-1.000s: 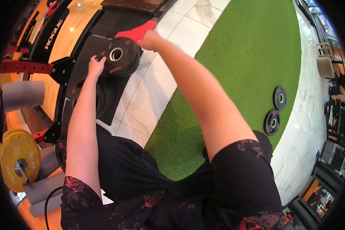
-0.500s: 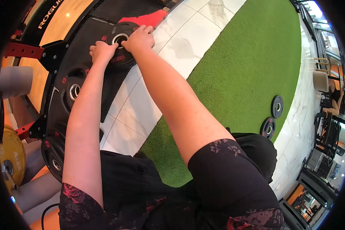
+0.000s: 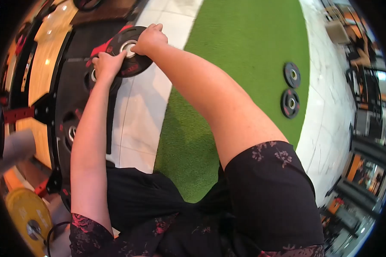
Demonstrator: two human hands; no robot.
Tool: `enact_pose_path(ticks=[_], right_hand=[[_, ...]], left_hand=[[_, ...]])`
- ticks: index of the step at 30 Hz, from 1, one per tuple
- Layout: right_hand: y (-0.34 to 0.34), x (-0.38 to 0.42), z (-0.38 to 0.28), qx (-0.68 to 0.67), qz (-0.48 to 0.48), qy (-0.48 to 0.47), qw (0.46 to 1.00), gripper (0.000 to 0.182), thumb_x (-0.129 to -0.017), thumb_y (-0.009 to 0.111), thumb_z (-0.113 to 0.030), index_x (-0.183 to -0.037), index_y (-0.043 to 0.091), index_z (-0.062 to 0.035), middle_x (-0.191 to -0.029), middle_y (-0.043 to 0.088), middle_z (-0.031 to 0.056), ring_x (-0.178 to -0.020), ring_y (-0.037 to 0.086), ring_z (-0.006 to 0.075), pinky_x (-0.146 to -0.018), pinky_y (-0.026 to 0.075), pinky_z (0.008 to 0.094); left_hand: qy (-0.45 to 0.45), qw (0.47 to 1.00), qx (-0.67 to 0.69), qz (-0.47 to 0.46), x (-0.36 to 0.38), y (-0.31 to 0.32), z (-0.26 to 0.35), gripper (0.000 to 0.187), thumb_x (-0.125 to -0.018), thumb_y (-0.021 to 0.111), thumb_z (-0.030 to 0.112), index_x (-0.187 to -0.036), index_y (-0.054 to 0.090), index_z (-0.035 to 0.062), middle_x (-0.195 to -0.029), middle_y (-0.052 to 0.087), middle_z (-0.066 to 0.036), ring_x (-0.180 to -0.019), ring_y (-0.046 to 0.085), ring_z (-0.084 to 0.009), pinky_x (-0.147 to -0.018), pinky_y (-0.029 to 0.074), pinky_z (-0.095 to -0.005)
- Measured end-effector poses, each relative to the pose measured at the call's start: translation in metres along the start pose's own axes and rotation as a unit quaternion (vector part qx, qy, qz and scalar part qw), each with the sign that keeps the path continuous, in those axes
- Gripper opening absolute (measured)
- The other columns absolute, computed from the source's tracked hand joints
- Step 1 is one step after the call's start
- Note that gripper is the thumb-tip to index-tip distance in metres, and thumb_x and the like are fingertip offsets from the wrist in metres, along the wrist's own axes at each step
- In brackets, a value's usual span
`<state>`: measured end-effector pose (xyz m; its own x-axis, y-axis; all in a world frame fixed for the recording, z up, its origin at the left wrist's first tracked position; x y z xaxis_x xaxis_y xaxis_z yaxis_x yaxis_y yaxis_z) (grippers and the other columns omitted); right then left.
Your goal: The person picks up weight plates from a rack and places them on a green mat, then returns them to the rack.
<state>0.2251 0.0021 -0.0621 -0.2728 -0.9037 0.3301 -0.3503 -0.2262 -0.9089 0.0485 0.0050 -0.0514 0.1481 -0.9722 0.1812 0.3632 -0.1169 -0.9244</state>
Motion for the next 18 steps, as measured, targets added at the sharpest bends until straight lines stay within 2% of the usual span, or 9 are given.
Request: enact_pose_path(ticks=[1, 2, 4, 5, 9, 11, 13, 16, 18], right_hand=[[-0.017, 0.009, 0.027, 0.017, 0.03, -0.002, 0.999, 0.089, -0.076, 0.074, -0.057, -0.136, 0.055, 0.0062, -0.141, 0.047, 0.0217, -0.135, 0.045, 0.0352, -0.099, 0.053, 0.0415], [-0.033, 0.02, 0.058, 0.012, 0.04, 0.017, 0.999, 0.089, -0.076, 0.074, -0.057, -0.136, 0.055, 0.0062, -0.141, 0.047, 0.0217, -0.135, 0.045, 0.0352, -0.099, 0.053, 0.0415], [-0.062, 0.052, 0.123, 0.023, 0.026, 0.051, 0.998, 0.088, -0.076, 0.076, -0.055, -0.136, 0.054, 0.0056, -0.139, 0.048, 0.0232, -0.13, 0.051, 0.0354, -0.099, 0.053, 0.0413], [-0.075, 0.072, 0.158, 0.011, 0.023, 0.09, 0.996, 0.093, -0.074, 0.078, -0.055, -0.137, 0.05, 0.0074, -0.138, 0.049, 0.0256, -0.123, 0.058, 0.0362, -0.098, 0.053, 0.0419], [-0.078, 0.126, 0.324, -0.022, 0.041, 0.236, 0.971, 0.099, -0.073, 0.081, -0.053, -0.136, 0.043, 0.0137, -0.135, 0.048, 0.0279, -0.119, 0.061, 0.0389, -0.096, 0.054, 0.0426], [-0.086, 0.17, 0.384, -0.023, 0.044, 0.281, 0.958, 0.098, -0.072, 0.083, -0.051, -0.136, 0.042, 0.012, -0.135, 0.047, 0.0271, -0.117, 0.062, 0.037, -0.095, 0.055, 0.0411], [-0.077, 0.223, 0.443, -0.023, 0.038, 0.326, 0.944, 0.098, -0.071, 0.085, -0.049, -0.136, 0.041, 0.0103, -0.135, 0.047, 0.0263, -0.116, 0.063, 0.035, -0.094, 0.056, 0.0395], [-0.033, 0.31, 0.517, -0.049, 0.061, 0.395, 0.915, 0.096, -0.07, 0.086, -0.048, -0.132, 0.042, 0.0094, -0.133, 0.048, 0.0259, -0.114, 0.064, 0.036, -0.092, 0.057, 0.0413], [0.007, 0.373, 0.557, -0.107, 0.082, 0.482, 0.866, 0.096, -0.069, 0.086, -0.048, -0.133, 0.041, 0.0089, -0.136, 0.046, 0.0272, -0.115, 0.064, 0.0379, -0.092, 0.056, 0.0435]], left_hand=[[0.017, 1.0, 0.011, -0.024, 0.01, 0.012, 0.023, 0.095, -0.071, 0.078, 0.06, -0.133, 0.051, -0.0076, -0.137, 0.049, -0.03, -0.125, 0.055, -0.0418, -0.102, 0.048, -0.0481], [0.056, 0.995, 0.007, -0.083, 0.008, 0.038, 0.044, 0.099, -0.07, 0.079, 0.06, -0.134, 0.048, -0.0098, -0.136, 0.049, -0.031, -0.124, 0.056, -0.0418, -0.103, 0.048, -0.047], [0.041, 0.995, 0.051, -0.077, 0.054, 0.063, 0.102, 0.103, -0.07, 0.079, 0.06, -0.135, 0.044, -0.0115, -0.136, 0.049, -0.032, -0.122, 0.057, -0.0408, -0.102, 0.049, -0.0471], [0.066, 0.991, 0.055, -0.104, 0.075, 0.077, 0.129, 0.104, -0.069, 0.079, 0.06, -0.136, 0.042, -0.0113, -0.136, 0.049, -0.032, -0.122, 0.058, -0.0405, -0.101, 0.049, -0.0471], [0.184, 0.961, 0.057, -0.196, 0.17, 0.149, 0.231, 0.105, -0.07, 0.079, 0.061, -0.134, 0.043, -0.0131, -0.134, 0.05, -0.034, -0.121, 0.057, -0.0424, -0.101, 0.05, -0.0469], [0.218, 0.939, 0.067, -0.256, 0.221, 0.194, 0.269, 0.107, -0.069, 0.079, 0.062, -0.133, 0.044, -0.0154, -0.133, 0.051, -0.036, -0.123, 0.056, -0.0433, -0.102, 0.049, -0.0468], [0.245, 0.914, 0.073, -0.316, 0.279, 0.235, 0.296, 0.108, -0.07, 0.079, 0.064, -0.131, 0.044, -0.0181, -0.131, 0.051, -0.038, -0.124, 0.054, -0.0439, -0.103, 0.048, -0.047], [0.347, 0.865, 0.049, -0.359, 0.361, 0.29, 0.319, 0.1, -0.073, 0.079, 0.061, -0.127, 0.048, -0.0169, -0.124, 0.057, -0.037, -0.118, 0.059, -0.045, -0.099, 0.05, -0.0464], [0.388, 0.832, 0.038, -0.393, 0.411, 0.332, 0.318, 0.091, -0.075, 0.077, 0.059, -0.122, 0.054, -0.0156, -0.119, 0.061, -0.036, -0.114, 0.061, -0.0443, -0.098, 0.051, -0.0462]])
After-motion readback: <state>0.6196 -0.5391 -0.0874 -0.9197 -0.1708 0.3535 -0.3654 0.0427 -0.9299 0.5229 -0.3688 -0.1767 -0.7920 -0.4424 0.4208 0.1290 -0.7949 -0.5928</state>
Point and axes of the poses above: each hand's wrist, its own x-axis away from the middle knuckle, its own y-axis out of the palm, z = x × y, the point moved 4 cm from there along -x, towards the middle knuckle
